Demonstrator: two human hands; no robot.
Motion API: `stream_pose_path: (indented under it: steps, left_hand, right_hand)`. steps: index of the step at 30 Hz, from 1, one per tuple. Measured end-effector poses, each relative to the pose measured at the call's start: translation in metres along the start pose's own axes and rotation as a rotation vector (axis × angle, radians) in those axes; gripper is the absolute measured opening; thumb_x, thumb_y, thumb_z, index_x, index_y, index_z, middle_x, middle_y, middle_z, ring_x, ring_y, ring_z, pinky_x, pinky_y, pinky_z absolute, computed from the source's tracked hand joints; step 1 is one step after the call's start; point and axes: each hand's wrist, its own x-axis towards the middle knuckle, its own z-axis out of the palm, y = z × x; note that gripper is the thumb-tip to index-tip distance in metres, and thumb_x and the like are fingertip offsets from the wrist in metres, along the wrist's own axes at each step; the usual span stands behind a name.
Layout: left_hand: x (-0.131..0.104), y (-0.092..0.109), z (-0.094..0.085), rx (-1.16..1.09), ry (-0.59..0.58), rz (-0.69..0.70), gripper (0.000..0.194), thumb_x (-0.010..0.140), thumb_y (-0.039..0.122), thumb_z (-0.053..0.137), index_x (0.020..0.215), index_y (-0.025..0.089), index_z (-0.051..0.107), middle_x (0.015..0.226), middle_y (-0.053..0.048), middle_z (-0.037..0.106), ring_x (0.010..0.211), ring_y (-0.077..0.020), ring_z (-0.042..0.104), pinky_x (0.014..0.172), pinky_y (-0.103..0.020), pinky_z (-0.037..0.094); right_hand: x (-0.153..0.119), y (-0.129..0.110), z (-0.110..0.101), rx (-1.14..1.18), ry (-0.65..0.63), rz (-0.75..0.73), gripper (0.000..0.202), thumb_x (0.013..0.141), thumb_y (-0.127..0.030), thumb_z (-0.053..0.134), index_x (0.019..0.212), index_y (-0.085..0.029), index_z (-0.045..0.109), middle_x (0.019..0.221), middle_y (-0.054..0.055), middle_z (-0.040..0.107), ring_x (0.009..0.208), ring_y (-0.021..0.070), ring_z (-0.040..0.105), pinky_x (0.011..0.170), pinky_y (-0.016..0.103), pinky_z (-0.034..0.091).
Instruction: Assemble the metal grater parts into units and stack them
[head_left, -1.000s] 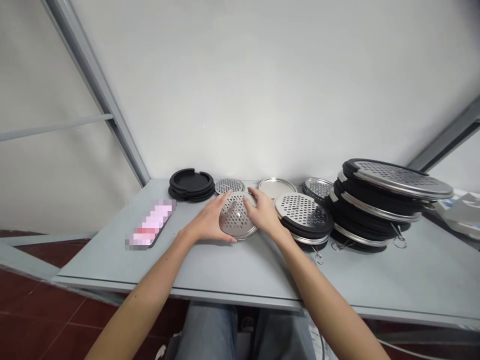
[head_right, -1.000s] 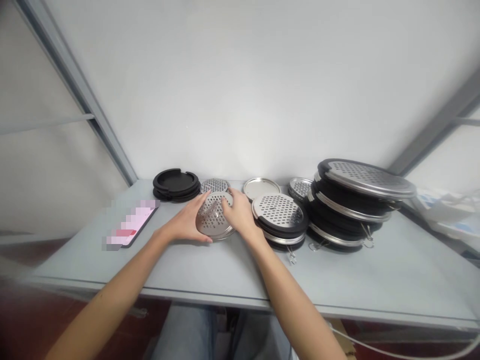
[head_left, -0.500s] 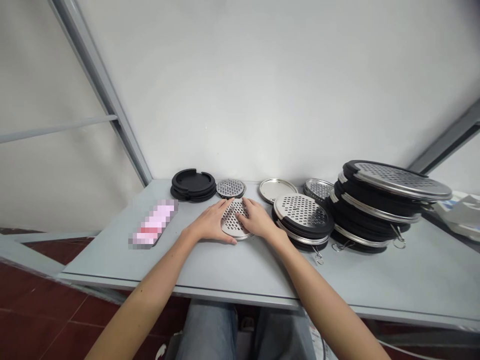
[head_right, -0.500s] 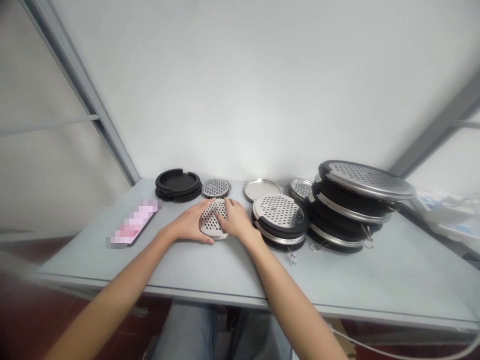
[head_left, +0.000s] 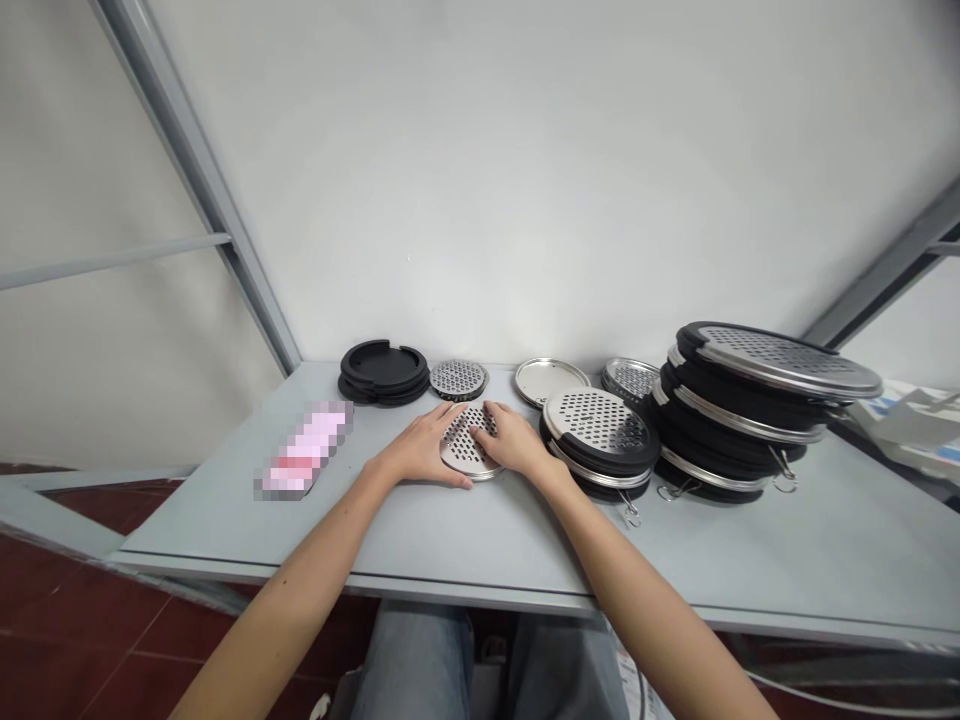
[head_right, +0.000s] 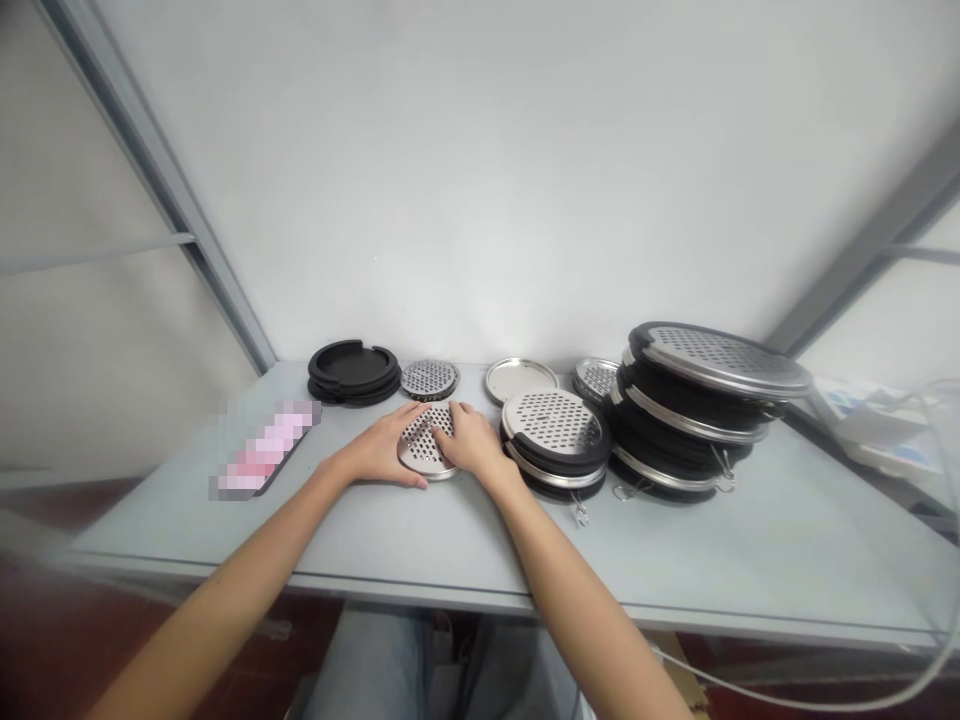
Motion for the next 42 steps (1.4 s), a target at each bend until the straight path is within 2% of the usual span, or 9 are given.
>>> stream_pose_path:
  steps: [6,15,22,26,30,33,35,38,42]
  left_hand:
    - [0.000,-0.005,0.002,-0.010,-0.011,-0.006,0.126,0.052,0.069,0.081,0.153,0.018,0.026,0.158,-0.016,0.028,0.144,-0.0380,0.028,0.118,-0.050,0.028]
    - [-0.002,-0.009,0.006,-0.030,-0.021,-0.026,0.124,0.053,0.070,0.080,0.153,0.020,0.027,0.160,-0.017,0.023,0.145,-0.0390,0.025,0.117,-0.052,0.027]
    - [-0.001,-0.005,0.006,-0.009,-0.075,-0.088,0.130,0.053,0.072,0.078,0.154,0.013,0.021,0.160,-0.020,0.019,0.147,-0.0389,0.018,0.119,-0.051,0.023]
    - [-0.002,-0.004,0.004,-0.015,-0.066,-0.088,0.126,0.053,0.073,0.077,0.153,0.016,0.026,0.160,-0.020,0.020,0.147,-0.0400,0.020,0.118,-0.052,0.026]
    - [-0.003,-0.005,0.005,0.017,-0.096,-0.090,0.125,0.056,0.075,0.075,0.154,0.017,0.023,0.161,-0.020,0.016,0.147,-0.0401,0.018,0.117,-0.052,0.025]
    - [-0.004,-0.007,0.007,0.031,-0.086,-0.065,0.125,0.055,0.074,0.076,0.154,0.019,0.022,0.161,-0.020,0.016,0.147,-0.0417,0.018,0.116,-0.053,0.025]
    - [-0.004,-0.006,0.008,0.036,-0.061,-0.045,0.123,0.055,0.073,0.077,0.153,0.020,0.026,0.160,-0.020,0.018,0.146,-0.0419,0.020,0.116,-0.054,0.027]
    - [-0.003,-0.001,0.004,0.044,0.013,0.040,0.108,0.055,0.065,0.082,0.145,0.021,0.043,0.157,-0.018,0.028,0.144,-0.0401,0.028,0.115,-0.053,0.029]
    - [-0.001,0.006,-0.006,-0.033,0.165,0.155,0.078,0.058,0.052,0.086,0.127,0.025,0.062,0.136,-0.012,0.058,0.125,-0.0339,0.053,0.107,-0.049,0.041]
  right_hand:
    - [0.002,0.001,0.000,-0.041,0.008,0.005,0.045,0.091,-0.041,0.051,0.126,-0.013,0.055,0.127,0.018,0.060,0.117,0.0307,0.057,0.095,0.038,0.042]
    - [-0.001,-0.003,0.003,-0.066,0.027,0.018,0.044,0.092,-0.041,0.049,0.125,-0.013,0.056,0.128,0.018,0.060,0.118,0.0317,0.056,0.094,0.038,0.041]
    - [-0.002,-0.005,0.006,-0.112,0.049,-0.001,0.043,0.093,-0.038,0.047,0.126,-0.011,0.056,0.125,0.017,0.062,0.120,0.0323,0.052,0.099,0.040,0.038]
    - [-0.003,-0.006,0.010,-0.110,0.048,0.002,0.044,0.095,-0.036,0.044,0.130,-0.011,0.053,0.127,0.017,0.060,0.121,0.0317,0.051,0.099,0.040,0.039]
    - [-0.004,-0.007,0.017,-0.120,0.072,0.000,0.049,0.096,-0.033,0.041,0.137,-0.007,0.047,0.132,0.019,0.056,0.123,0.0314,0.050,0.102,0.040,0.037]
    - [-0.004,-0.008,0.020,-0.111,0.092,0.002,0.048,0.095,-0.032,0.041,0.135,-0.006,0.049,0.131,0.020,0.056,0.125,0.0309,0.049,0.104,0.039,0.036]
    - [-0.003,-0.008,0.021,-0.086,0.103,0.002,0.045,0.094,-0.032,0.043,0.131,-0.007,0.052,0.128,0.019,0.058,0.124,0.0303,0.049,0.104,0.038,0.036]
    - [-0.001,-0.007,0.017,-0.011,0.100,0.002,0.040,0.092,-0.031,0.045,0.123,-0.010,0.058,0.124,0.017,0.062,0.119,0.0286,0.054,0.102,0.037,0.037]
    - [0.006,-0.001,0.006,0.246,0.026,0.083,0.039,0.090,-0.036,0.049,0.116,-0.011,0.064,0.120,0.015,0.066,0.115,0.0272,0.058,0.099,0.034,0.040]
